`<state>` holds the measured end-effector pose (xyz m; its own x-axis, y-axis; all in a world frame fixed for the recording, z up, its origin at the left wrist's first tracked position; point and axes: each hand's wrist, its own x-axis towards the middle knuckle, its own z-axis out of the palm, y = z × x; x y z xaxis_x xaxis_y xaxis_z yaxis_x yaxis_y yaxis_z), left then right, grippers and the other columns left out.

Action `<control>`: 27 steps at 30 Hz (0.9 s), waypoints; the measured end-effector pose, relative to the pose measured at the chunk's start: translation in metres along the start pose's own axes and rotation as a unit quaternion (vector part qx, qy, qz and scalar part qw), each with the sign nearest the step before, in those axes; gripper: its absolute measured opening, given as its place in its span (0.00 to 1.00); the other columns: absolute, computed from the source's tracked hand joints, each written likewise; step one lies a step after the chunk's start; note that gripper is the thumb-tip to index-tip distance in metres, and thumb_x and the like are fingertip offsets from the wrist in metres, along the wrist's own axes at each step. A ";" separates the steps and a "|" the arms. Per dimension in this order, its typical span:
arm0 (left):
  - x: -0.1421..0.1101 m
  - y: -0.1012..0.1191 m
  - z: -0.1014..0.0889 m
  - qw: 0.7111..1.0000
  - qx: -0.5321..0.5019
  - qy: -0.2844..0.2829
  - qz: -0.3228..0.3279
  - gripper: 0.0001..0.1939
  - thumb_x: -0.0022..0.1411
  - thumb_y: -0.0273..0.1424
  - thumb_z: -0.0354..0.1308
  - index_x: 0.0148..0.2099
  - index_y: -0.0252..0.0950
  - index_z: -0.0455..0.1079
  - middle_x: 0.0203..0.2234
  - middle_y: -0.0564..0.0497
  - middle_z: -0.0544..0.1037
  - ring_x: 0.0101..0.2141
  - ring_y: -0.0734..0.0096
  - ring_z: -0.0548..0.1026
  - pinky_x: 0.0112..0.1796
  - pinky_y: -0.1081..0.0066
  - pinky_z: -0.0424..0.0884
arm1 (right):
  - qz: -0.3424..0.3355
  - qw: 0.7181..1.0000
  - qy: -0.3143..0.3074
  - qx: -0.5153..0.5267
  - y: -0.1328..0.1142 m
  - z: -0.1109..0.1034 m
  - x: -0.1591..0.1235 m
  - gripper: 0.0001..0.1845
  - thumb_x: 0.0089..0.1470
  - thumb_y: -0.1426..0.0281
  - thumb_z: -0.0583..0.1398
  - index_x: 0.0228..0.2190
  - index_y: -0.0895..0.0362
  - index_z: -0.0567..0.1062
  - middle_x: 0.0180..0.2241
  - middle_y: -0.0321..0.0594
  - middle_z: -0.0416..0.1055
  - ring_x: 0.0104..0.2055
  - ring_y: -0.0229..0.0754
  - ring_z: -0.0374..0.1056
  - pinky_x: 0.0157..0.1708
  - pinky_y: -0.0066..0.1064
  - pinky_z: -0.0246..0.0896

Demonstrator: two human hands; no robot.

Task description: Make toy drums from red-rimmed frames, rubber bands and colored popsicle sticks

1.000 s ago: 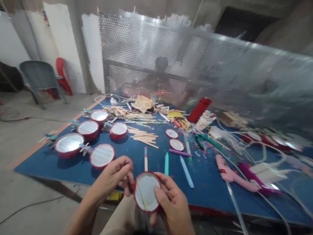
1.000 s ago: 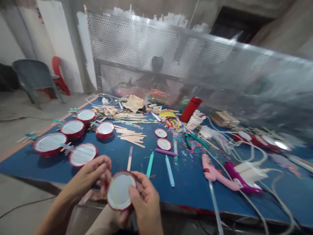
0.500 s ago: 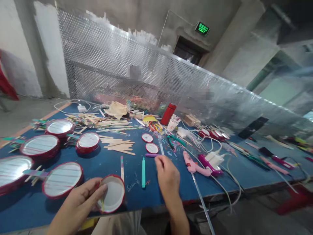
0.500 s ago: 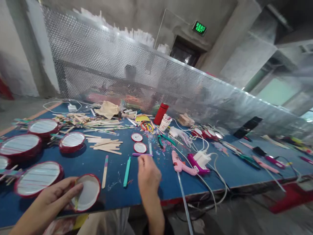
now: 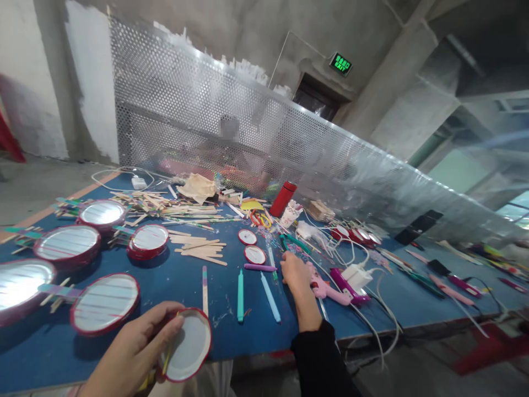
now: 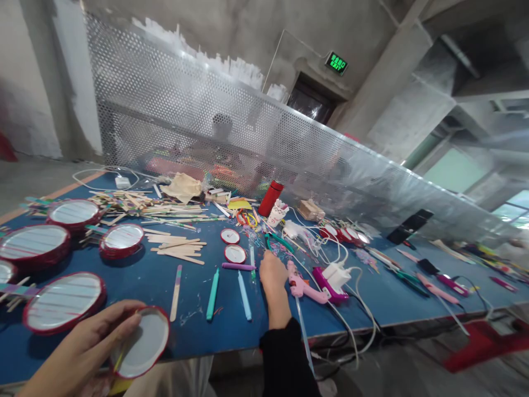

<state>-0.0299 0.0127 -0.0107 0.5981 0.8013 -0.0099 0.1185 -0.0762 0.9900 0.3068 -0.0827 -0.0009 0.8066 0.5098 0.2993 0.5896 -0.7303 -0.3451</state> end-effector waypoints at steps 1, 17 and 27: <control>0.000 0.001 -0.001 1.000 0.007 -0.003 0.005 0.18 0.55 0.49 0.60 0.35 0.40 0.76 0.26 0.54 0.79 0.29 0.65 0.75 0.28 0.76 0.71 | 0.012 1.000 -0.015 0.007 -0.001 0.000 0.000 0.15 0.61 0.63 0.60 0.47 0.57 0.72 0.46 0.41 0.72 0.43 0.43 0.72 0.42 0.40 0.70; -0.007 0.010 0.002 0.996 0.074 -0.033 0.029 0.11 0.61 0.38 0.54 0.32 0.38 0.72 0.20 0.56 0.72 0.24 0.70 0.71 0.25 0.77 0.66 | -0.003 0.902 -0.115 0.417 -0.079 -0.022 -0.092 0.20 0.56 0.54 0.59 0.36 0.59 0.76 0.15 0.31 0.68 0.17 0.36 0.61 0.20 0.27 0.56; -0.014 0.008 -0.011 0.991 -0.032 -0.131 0.003 0.12 0.63 0.35 0.56 0.47 0.36 0.68 0.22 0.59 0.65 0.23 0.76 0.63 0.24 0.77 0.57 | -0.114 0.850 -0.193 0.476 -0.131 -0.020 -0.152 0.09 0.53 0.62 0.62 0.33 0.55 0.76 0.27 0.36 0.75 0.28 0.39 0.71 0.29 0.27 0.66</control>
<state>-0.0455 0.0075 -0.0009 0.7854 0.6183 -0.0309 0.0677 -0.0362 0.9970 0.1063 -0.0737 0.0164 0.5122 0.8341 0.2049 0.3521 0.0137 -0.9358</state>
